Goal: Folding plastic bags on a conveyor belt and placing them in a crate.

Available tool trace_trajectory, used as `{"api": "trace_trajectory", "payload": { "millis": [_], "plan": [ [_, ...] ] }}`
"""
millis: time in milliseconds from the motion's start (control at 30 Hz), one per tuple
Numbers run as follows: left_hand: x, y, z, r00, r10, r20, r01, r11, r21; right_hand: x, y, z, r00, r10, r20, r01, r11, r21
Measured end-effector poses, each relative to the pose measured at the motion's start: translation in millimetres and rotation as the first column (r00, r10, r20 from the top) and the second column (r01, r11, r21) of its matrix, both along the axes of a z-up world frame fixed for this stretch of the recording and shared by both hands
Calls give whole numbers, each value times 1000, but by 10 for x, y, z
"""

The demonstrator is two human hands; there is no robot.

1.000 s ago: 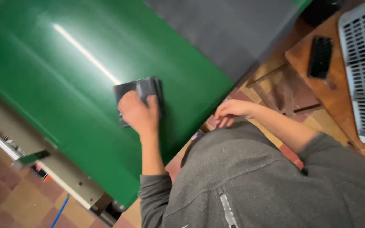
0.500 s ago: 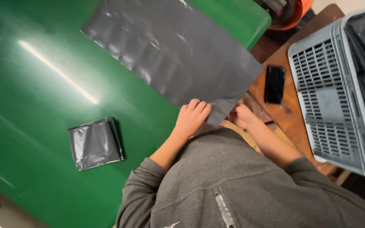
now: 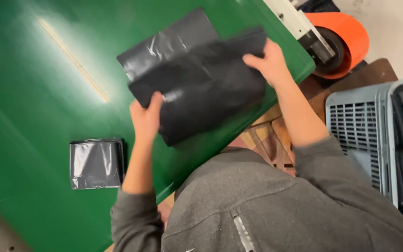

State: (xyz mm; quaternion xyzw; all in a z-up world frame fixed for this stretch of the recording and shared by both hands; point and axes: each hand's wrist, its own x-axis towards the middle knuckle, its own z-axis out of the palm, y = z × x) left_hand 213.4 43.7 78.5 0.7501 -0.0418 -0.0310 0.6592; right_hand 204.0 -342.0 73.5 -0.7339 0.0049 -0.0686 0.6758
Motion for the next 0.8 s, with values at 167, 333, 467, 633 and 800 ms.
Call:
{"api": "trace_trajectory", "payload": {
  "millis": [167, 333, 467, 633, 800],
  "plan": [
    [1014, 103, -743, 960, 171, 223, -175, 985, -4, 1396, 245, -484, 993, 109, 39, -106, 991, -81],
    [1334, 114, -990, 960, 265, 90, -279, 887, 369, 1970, 498, -481, 994, -38, 102, 98, 713, -694],
    [1268, 110, -890, 963, 267, -49, -219, 871, 440, 2338, 588, -496, 909, 285, 305, 112, 536, -837],
    [766, -145, -338, 888, 162, 430, -402, 727, 556, 2672, 687, -737, 919, 240, -314, -366, 217, -905],
    [536, -325, -710, 961, -87, -262, 8, 958, -288, 2128, 782, -337, 934, 350, -67, -207, 380, -902]
  ]
}}
